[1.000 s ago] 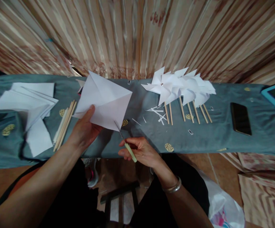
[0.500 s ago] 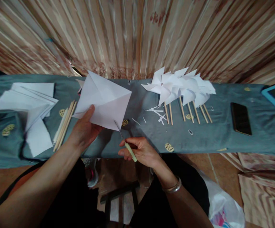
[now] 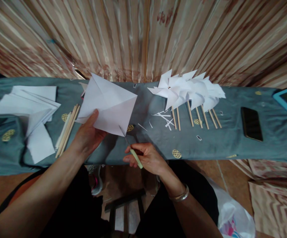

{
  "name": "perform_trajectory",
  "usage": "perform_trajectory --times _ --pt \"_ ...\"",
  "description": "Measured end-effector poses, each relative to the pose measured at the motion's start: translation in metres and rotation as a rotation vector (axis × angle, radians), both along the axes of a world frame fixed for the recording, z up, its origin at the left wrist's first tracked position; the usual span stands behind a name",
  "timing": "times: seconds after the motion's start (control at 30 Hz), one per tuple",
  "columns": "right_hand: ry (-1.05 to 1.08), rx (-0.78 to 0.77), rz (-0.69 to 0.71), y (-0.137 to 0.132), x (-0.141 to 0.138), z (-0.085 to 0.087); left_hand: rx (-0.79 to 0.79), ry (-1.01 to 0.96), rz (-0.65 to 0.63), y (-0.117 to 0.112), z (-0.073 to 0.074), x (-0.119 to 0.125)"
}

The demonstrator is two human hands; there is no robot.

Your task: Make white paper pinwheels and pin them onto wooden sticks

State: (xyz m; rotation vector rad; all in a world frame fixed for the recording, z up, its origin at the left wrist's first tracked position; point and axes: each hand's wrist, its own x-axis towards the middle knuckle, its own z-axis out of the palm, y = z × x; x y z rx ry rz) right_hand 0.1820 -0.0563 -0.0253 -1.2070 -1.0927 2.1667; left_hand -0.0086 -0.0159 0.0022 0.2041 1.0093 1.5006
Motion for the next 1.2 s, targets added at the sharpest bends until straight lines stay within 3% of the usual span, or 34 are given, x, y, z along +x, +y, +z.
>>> perform_trajectory --times 0.83,1.2 --pt "0.005 0.050 0.048 0.002 0.000 0.004 -0.097 0.065 0.004 -0.002 0.003 0.006" --pt "0.005 0.091 0.004 0.003 -0.002 0.005 -0.052 0.028 -0.053 -0.008 -0.006 0.013"
